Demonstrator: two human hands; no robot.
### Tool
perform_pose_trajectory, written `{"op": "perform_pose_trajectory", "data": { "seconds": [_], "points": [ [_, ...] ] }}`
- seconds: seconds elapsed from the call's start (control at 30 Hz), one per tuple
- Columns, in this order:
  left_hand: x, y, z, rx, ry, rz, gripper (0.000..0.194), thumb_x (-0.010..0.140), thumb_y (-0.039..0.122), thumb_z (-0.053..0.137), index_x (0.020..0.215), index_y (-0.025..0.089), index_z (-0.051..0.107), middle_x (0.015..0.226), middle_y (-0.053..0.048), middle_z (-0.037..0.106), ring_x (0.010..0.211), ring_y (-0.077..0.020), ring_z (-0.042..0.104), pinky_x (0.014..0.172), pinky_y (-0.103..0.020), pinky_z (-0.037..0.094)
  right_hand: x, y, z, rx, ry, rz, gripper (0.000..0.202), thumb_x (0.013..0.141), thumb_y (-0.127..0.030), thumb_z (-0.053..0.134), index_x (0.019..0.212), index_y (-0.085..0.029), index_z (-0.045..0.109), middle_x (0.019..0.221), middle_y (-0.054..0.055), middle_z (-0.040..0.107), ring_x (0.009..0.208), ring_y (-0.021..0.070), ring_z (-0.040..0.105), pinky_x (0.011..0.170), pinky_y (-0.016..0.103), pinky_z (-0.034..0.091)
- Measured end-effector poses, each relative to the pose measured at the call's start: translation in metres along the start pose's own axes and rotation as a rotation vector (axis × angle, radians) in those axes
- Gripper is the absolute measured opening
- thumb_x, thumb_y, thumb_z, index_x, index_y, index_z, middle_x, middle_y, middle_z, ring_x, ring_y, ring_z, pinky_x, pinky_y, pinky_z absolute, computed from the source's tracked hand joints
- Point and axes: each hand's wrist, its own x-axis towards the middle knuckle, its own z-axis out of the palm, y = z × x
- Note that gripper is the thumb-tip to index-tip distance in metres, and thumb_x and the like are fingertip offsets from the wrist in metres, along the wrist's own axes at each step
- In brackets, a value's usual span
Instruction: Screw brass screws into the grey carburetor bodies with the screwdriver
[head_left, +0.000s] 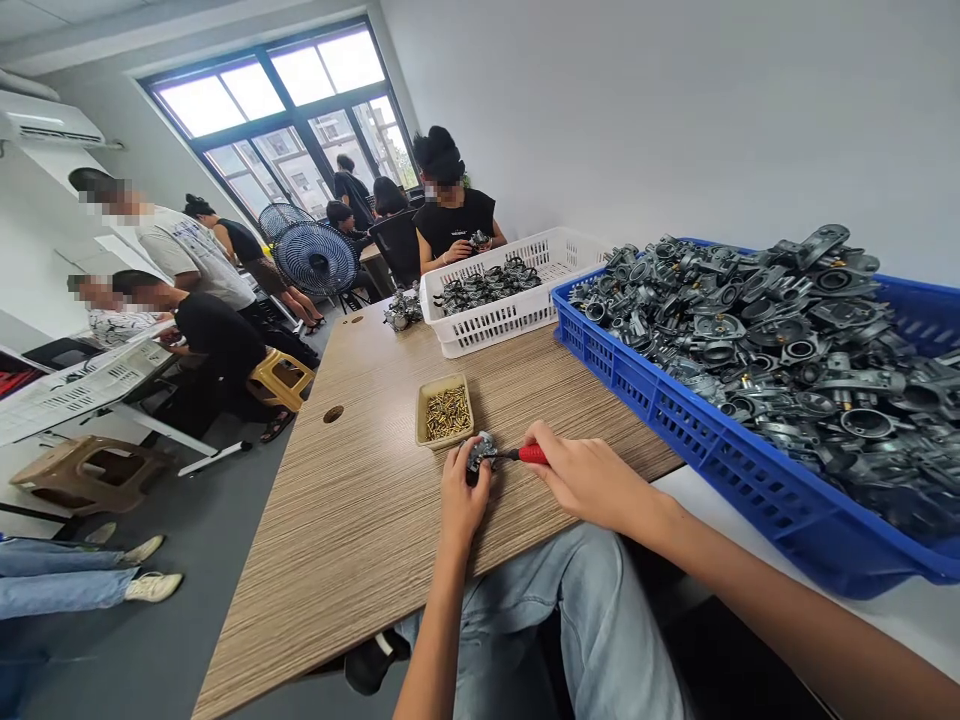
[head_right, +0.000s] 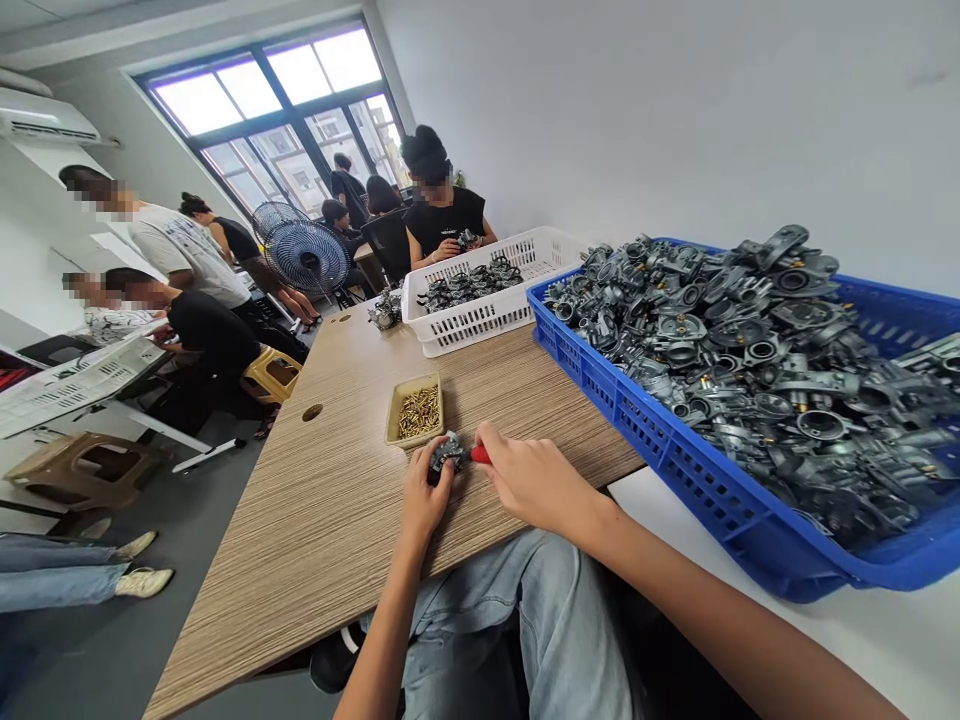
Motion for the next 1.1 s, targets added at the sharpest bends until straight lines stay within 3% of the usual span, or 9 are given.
{"op": "perform_pose_trajectory", "data": {
  "seconds": [0.17, 0.43, 0.5, 0.67, 0.93, 1.1],
  "points": [
    [0.0005, 0.0011, 0.0002, 0.000, 0.002, 0.003, 0.037, 0.105, 0.032, 0.058, 0.140, 0.023, 0.065, 0.132, -0.012, 0.069, 0.124, -0.0276, 0.065, 0.113, -0.045, 0.049, 0.0037, -0.0016, 0.0042, -0.180, 0.029, 0.123, 0.029, 0.115, -0.047, 0.043, 0.121, -0.019, 0.050, 0.088, 0.008, 0.079, 0.079, 0.0296, 0.079, 0.058, 0.033, 0.033],
    [0.0004, -0.0001, 0.0008, -0.004, 0.006, 0.007, 0.036, 0.105, 0.033, 0.056, 0.139, 0.024, 0.066, 0.131, -0.012, 0.069, 0.122, -0.0273, 0.065, 0.111, -0.044, 0.050, -0.0007, 0.0020, 0.0013, 0.031, 0.026, -0.059, 0.015, 0.111, -0.025, 0.049, 0.125, -0.021, 0.046, 0.109, 0.007, 0.079, 0.099, 0.0253, 0.079, 0.069, 0.029, 0.040],
    [0.0004, -0.0008, 0.0008, -0.006, 0.006, 0.010, 0.036, 0.105, 0.033, 0.057, 0.139, 0.024, 0.066, 0.131, -0.012, 0.069, 0.123, -0.0273, 0.065, 0.111, -0.044, 0.050, 0.0005, -0.0007, 0.0031, -0.034, 0.024, 0.005, 0.014, 0.113, -0.029, 0.047, 0.123, -0.020, 0.048, 0.101, 0.007, 0.080, 0.091, 0.0264, 0.079, 0.065, 0.030, 0.036],
    [0.0007, -0.0018, 0.0013, -0.005, 0.007, 0.005, 0.036, 0.106, 0.032, 0.056, 0.140, 0.024, 0.065, 0.135, -0.012, 0.069, 0.127, -0.0277, 0.064, 0.114, -0.046, 0.048, 0.0035, -0.0052, 0.0102, -0.184, 0.059, 0.139, 0.032, 0.115, -0.048, 0.041, 0.122, -0.019, 0.051, 0.087, 0.009, 0.079, 0.078, 0.0294, 0.079, 0.057, 0.031, 0.028],
    [0.0001, 0.0000, 0.0005, -0.002, 0.009, 0.010, 0.037, 0.105, 0.032, 0.056, 0.141, 0.024, 0.064, 0.133, -0.012, 0.069, 0.125, -0.0273, 0.065, 0.114, -0.045, 0.049, -0.0009, -0.0023, 0.0038, 0.020, 0.059, -0.036, 0.011, 0.112, -0.027, 0.049, 0.122, -0.022, 0.047, 0.110, 0.006, 0.079, 0.096, 0.0237, 0.078, 0.068, 0.029, 0.039],
    [0.0004, -0.0010, 0.0004, -0.005, 0.001, 0.021, 0.038, 0.105, 0.030, 0.057, 0.142, 0.025, 0.064, 0.136, -0.012, 0.068, 0.129, -0.0278, 0.064, 0.116, -0.046, 0.048, 0.0028, -0.0063, 0.0076, -0.153, 0.038, 0.095, 0.028, 0.115, -0.045, 0.041, 0.123, -0.019, 0.050, 0.092, 0.010, 0.079, 0.082, 0.0280, 0.079, 0.060, 0.031, 0.032]
  ]
}}
